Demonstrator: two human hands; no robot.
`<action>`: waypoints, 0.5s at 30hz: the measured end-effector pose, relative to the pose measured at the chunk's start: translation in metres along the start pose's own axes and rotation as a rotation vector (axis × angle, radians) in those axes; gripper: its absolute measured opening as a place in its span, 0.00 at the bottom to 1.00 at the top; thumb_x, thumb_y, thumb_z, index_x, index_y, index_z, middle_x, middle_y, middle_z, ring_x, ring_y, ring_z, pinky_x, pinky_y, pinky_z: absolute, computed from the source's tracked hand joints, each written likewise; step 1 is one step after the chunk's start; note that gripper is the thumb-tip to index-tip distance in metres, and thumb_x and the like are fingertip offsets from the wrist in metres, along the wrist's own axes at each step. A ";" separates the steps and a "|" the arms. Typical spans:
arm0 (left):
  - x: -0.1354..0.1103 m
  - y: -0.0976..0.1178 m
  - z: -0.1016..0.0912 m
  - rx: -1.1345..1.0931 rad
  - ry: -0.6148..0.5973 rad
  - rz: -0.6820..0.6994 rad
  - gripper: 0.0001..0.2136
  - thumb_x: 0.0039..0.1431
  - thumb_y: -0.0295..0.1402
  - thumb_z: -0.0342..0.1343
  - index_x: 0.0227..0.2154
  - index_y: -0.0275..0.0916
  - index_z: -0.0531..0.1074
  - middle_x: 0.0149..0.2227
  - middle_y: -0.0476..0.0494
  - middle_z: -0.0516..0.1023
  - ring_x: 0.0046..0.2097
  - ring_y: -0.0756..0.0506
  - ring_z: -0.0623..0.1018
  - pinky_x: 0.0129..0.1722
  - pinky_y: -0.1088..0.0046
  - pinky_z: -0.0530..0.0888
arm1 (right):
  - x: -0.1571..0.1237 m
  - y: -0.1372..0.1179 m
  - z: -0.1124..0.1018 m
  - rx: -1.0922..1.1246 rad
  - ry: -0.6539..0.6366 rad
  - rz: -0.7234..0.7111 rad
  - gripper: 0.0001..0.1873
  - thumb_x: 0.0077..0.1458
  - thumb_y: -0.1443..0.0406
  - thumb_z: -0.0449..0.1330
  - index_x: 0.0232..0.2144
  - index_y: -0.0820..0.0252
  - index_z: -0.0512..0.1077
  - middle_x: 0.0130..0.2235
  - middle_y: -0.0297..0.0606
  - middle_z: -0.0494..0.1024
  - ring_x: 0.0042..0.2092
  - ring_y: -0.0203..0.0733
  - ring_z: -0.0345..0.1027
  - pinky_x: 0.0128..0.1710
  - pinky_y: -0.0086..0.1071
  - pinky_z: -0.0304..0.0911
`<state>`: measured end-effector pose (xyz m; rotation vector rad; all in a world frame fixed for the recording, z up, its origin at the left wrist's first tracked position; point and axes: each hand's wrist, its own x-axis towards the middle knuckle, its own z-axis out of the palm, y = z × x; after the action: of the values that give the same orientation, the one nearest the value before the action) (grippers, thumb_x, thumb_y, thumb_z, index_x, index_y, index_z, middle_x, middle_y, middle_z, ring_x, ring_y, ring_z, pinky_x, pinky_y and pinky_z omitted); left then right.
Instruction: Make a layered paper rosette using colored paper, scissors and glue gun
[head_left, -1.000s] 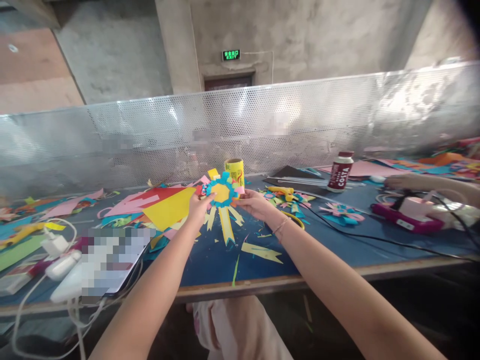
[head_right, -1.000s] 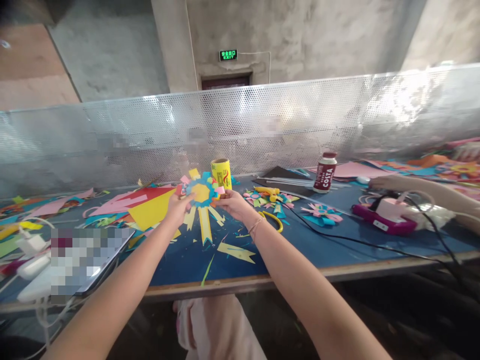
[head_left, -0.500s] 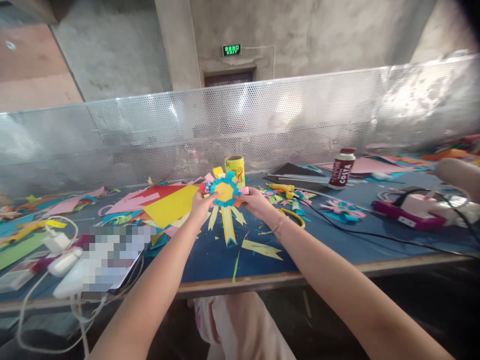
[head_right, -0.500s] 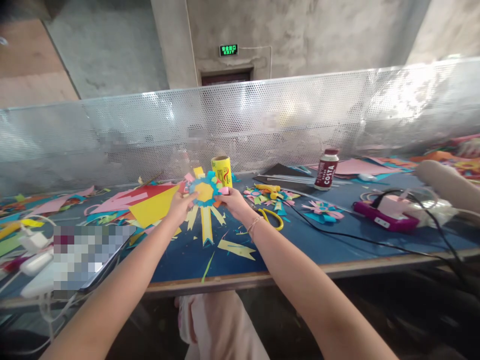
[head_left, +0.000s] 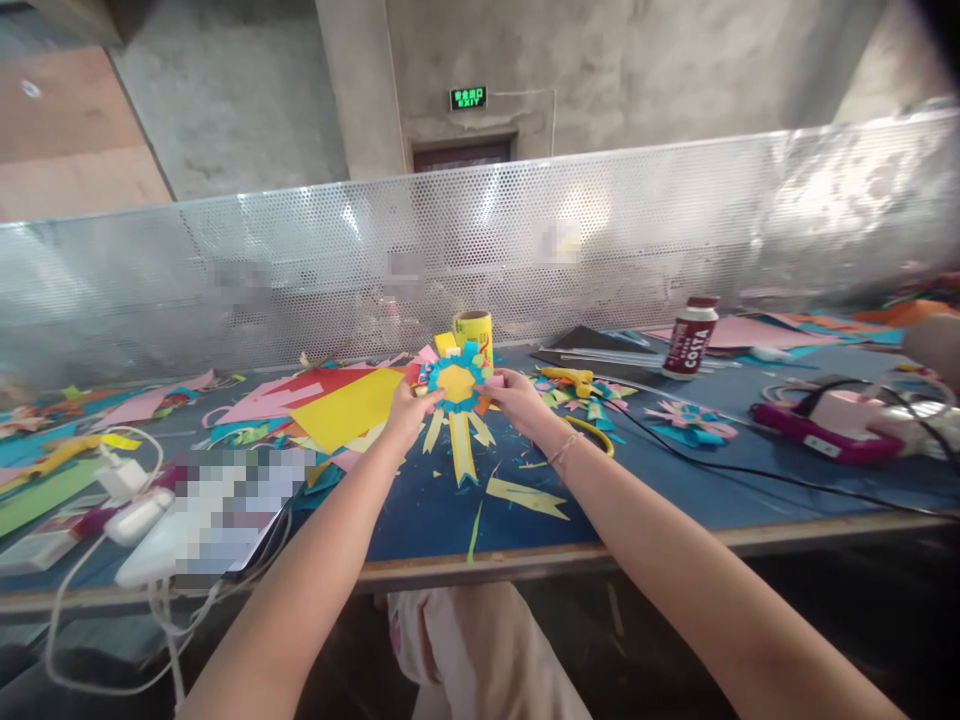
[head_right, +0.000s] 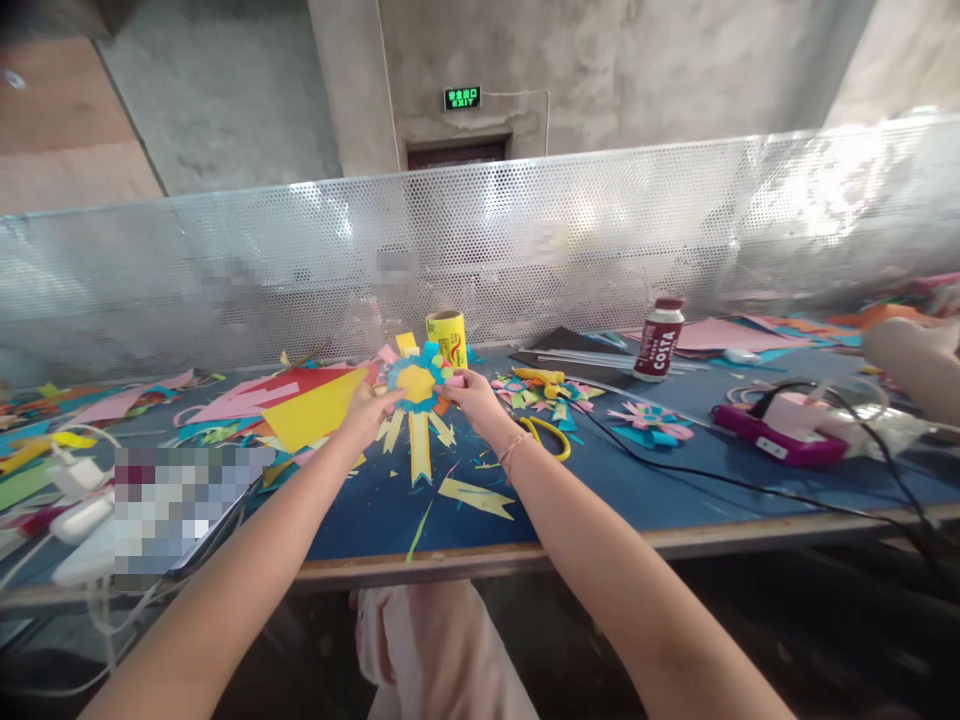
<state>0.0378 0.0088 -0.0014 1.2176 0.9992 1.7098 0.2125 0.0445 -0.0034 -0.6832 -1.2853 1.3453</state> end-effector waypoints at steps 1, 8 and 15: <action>-0.001 0.001 0.000 0.002 -0.005 -0.001 0.18 0.34 0.31 0.69 0.31 0.38 0.70 0.21 0.55 0.70 0.18 0.57 0.63 0.18 0.80 0.59 | 0.000 0.000 0.000 -0.021 0.011 -0.007 0.17 0.32 0.67 0.72 0.27 0.61 0.70 0.27 0.32 0.76 0.30 0.33 0.70 0.34 0.28 0.69; 0.001 0.001 -0.001 -0.048 -0.012 -0.030 0.18 0.32 0.30 0.68 0.31 0.38 0.70 0.18 0.57 0.66 0.17 0.58 0.60 0.17 0.80 0.56 | 0.001 -0.001 -0.001 0.018 -0.045 0.045 0.20 0.33 0.65 0.72 0.31 0.60 0.72 0.31 0.34 0.78 0.32 0.35 0.73 0.34 0.29 0.69; -0.001 0.000 0.000 -0.050 -0.098 -0.106 0.22 0.30 0.29 0.69 0.34 0.38 0.71 0.22 0.55 0.69 0.18 0.57 0.63 0.18 0.80 0.56 | -0.004 -0.010 0.003 0.070 -0.038 -0.015 0.19 0.35 0.63 0.72 0.32 0.58 0.72 0.32 0.34 0.79 0.33 0.36 0.73 0.35 0.30 0.68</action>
<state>0.0382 0.0080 -0.0019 1.1841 0.9403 1.5692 0.2138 0.0383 0.0060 -0.6006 -1.2650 1.3906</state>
